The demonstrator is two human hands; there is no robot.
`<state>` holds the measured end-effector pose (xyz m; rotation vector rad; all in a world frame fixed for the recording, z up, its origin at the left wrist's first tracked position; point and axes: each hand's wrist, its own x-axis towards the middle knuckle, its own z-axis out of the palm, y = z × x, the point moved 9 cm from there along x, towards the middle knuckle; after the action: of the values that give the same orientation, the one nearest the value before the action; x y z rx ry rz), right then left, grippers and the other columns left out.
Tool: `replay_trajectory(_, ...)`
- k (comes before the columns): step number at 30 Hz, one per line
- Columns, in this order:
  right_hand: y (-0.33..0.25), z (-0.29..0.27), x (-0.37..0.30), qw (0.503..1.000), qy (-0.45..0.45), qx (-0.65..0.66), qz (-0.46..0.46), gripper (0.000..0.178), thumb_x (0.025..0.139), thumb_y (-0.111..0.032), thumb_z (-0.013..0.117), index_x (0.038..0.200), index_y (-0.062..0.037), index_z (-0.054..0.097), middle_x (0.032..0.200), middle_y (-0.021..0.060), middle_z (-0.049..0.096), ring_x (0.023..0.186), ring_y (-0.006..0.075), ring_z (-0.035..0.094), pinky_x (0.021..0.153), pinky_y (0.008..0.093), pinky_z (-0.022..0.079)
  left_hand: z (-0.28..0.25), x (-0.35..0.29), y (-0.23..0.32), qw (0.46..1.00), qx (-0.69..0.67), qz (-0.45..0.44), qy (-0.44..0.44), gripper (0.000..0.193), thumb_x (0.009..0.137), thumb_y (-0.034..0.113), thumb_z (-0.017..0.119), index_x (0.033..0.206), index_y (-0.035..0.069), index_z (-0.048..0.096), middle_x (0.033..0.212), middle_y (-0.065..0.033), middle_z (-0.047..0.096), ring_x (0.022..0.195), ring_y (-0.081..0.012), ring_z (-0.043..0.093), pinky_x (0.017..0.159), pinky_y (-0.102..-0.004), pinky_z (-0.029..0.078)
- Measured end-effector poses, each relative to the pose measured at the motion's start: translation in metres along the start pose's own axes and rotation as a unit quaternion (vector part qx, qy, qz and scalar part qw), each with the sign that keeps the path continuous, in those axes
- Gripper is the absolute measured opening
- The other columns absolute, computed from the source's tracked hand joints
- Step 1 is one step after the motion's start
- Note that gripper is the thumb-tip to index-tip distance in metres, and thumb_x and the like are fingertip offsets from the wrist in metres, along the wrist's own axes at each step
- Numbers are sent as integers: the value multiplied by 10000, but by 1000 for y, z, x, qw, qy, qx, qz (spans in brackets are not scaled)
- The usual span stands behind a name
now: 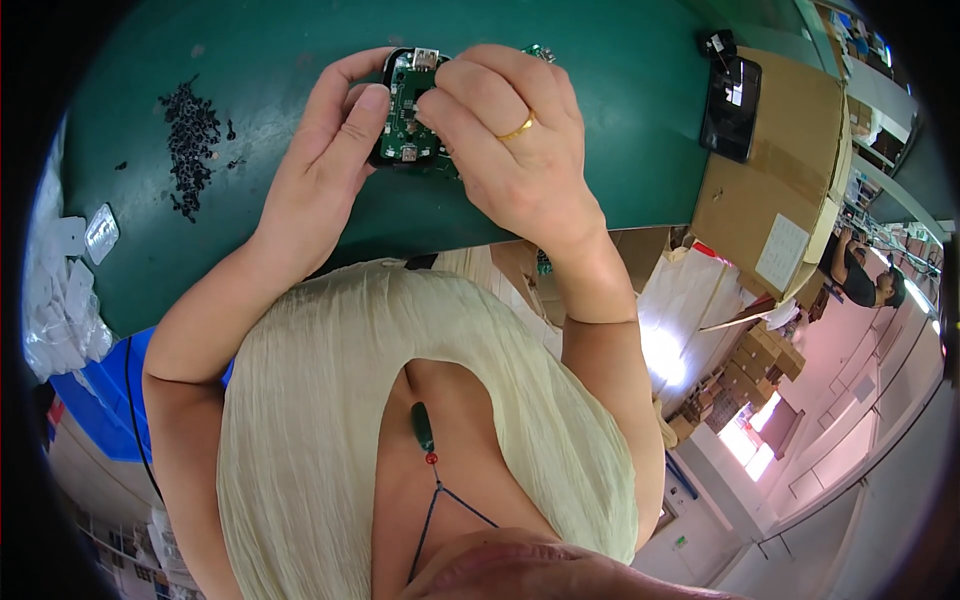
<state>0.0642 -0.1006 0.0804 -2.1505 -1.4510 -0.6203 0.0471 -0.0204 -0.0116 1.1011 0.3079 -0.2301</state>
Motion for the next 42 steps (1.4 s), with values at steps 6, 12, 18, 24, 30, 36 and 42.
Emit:
replay_trajectory(6, 11, -6, -4, 999, 32, -2, 27, 239, 559, -28, 660, 782, -75, 588, 864, 25, 560, 818, 211, 543, 636, 309, 422, -2, 1, -2, 1000, 4, -11, -10, 356, 956, 277, 376, 1251, 79, 358, 1041, -7, 499, 903, -50, 482, 770, -207, 409)
replay_trajectory(12, 4, -5, -2, 999, 28, 13, 4, 247, 571, -105, 580, 805, -27, 570, 900, 61, 548, 864, 236, 539, 678, 340, 442, 5, 1, 1, 998, -45, -5, -32, 357, 957, 276, 374, 1252, 77, 355, 1046, -19, 502, 926, -67, 491, 797, -223, 415)
replay_trajectory(18, 4, -3, -2, 1000, 7, 24, 7, 239, 570, -101, 579, 795, -20, 568, 899, 63, 549, 866, 239, 540, 672, 333, 441, 0, -2, -1, 999, -46, -2, -4, 356, 955, 279, 378, 1250, 80, 357, 1056, -23, 502, 942, -71, 492, 809, -223, 414)
replay_trajectory(24, 3, -2, -4, 999, 26, 40, 14, 243, 574, -94, 579, 803, -16, 570, 903, 63, 545, 872, 243, 537, 684, 334, 445, -5, 1, -2, 998, 57, 20, -11, 341, 953, 275, 379, 1244, 96, 374, 958, 23, 490, 772, -28, 411, 652, -173, 359)
replay_trajectory(30, 5, 1, -5, 998, 5, 44, 44, 262, 573, -32, 691, 811, -66, 587, 897, 34, 554, 848, 228, 533, 637, 323, 425, -6, 0, -5, 999, 42, 2, 5, 336, 941, 245, 417, 1238, 94, 377, 961, 24, 498, 776, -34, 419, 654, -177, 365)
replay_trajectory(36, 29, 10, -23, 912, 91, 274, 291, 414, 737, 10, 628, 1122, -37, 485, 1029, 64, 534, 950, 205, 525, 816, 298, 438, 3, 6, 14, 997, -23, 57, -45, 340, 888, 81, 492, 1209, 41, 387, 1073, -43, 519, 991, -106, 490, 849, -249, 409)
replay_trajectory(42, 28, 53, -45, 718, 66, 536, 439, 449, 795, 26, 542, 1217, 11, 393, 1054, 91, 533, 945, 151, 542, 821, 278, 451, 0, 7, 17, 992, 0, 126, -18, 288, 888, 53, 475, 1166, 17, 410, 1074, -53, 508, 986, -106, 485, 861, -241, 397)
